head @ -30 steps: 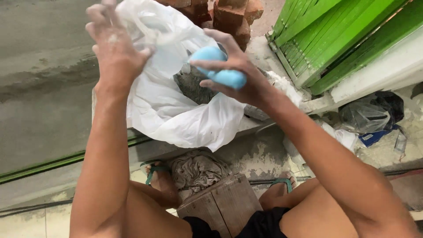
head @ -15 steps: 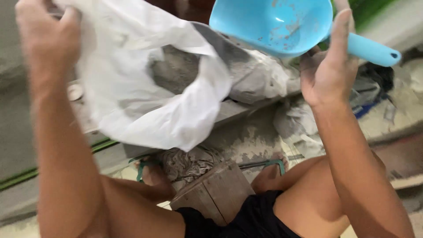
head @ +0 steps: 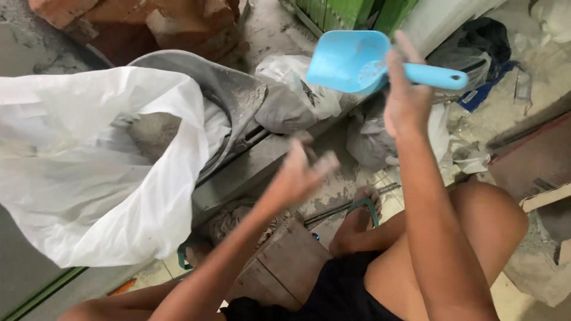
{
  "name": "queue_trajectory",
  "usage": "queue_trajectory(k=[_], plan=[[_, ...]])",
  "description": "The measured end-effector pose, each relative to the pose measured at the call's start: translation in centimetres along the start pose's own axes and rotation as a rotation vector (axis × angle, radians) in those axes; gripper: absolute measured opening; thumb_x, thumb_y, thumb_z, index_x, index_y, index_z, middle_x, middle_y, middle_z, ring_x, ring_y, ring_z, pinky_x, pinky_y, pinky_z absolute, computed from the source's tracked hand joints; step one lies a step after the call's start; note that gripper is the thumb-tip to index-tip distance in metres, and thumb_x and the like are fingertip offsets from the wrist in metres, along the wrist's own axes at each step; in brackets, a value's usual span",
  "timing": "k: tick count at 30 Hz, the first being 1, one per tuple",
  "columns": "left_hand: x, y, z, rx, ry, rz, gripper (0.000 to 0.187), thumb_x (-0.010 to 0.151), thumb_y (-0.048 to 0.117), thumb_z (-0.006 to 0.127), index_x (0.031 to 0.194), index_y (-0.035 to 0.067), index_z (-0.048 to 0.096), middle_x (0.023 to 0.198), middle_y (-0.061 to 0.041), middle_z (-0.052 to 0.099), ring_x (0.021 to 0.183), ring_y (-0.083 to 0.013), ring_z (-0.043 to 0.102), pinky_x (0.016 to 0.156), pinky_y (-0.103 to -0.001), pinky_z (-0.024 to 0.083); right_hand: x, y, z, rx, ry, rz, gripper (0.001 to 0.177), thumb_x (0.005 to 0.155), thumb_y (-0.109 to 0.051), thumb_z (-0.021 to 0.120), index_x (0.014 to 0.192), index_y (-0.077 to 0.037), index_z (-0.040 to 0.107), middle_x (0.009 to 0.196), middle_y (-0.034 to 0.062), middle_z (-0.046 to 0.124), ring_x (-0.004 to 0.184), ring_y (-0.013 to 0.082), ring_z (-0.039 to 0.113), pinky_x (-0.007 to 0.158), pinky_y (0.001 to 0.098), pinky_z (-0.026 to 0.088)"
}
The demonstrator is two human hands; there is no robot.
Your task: Using a blue plastic scoop to transfer dry cement powder from a large white bag into a grey tray.
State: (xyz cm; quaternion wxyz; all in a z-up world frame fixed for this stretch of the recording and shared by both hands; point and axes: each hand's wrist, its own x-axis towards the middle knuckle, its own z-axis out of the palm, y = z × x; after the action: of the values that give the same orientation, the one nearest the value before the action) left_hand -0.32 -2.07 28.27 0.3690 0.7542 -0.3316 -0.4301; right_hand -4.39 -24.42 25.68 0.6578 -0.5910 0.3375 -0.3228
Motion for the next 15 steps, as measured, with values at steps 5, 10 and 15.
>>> queue_trajectory(k=[5,10,15], plan=[[10.5,-3.0,-1.4,-0.386,0.619,-0.340,0.125,0.078,0.069,0.052,0.158,0.006,-0.020,0.169,-0.021,0.015,0.150,-0.0378,0.032,0.120,-0.050,0.028,0.3,1.6,0.8,-0.446,-0.255,-0.277,0.052,0.106,-0.033,0.058,0.150,-0.008,0.047,0.141,0.0109,0.063,0.099,0.0112,0.066,0.081,0.0231,0.061],[15.7,-7.9,-2.6,-0.327,0.858,-0.102,0.044,0.098,0.044,0.050,0.122,0.008,0.055,0.076,-0.001,0.063,0.060,-0.0120,0.057,0.053,-0.028,0.048,1.7,2.6,0.4,-0.498,-0.386,-0.414,0.051,0.109,-0.041,0.053,0.150,-0.011,0.050,0.153,0.0203,0.048,0.145,0.0358,0.041,0.115,0.0541,0.039],[13.7,-8.7,-2.6,-0.372,0.860,-0.079,0.029,0.103,0.028,0.039,0.098,0.015,0.065,0.078,0.000,0.059,0.065,-0.0134,0.054,0.054,-0.029,0.043,3.0,2.2,0.6,-0.513,-0.327,-0.502,0.049,0.109,-0.043,0.054,0.148,-0.012,0.054,0.153,0.0233,0.048,0.143,0.0353,0.045,0.118,0.0552,0.037]])
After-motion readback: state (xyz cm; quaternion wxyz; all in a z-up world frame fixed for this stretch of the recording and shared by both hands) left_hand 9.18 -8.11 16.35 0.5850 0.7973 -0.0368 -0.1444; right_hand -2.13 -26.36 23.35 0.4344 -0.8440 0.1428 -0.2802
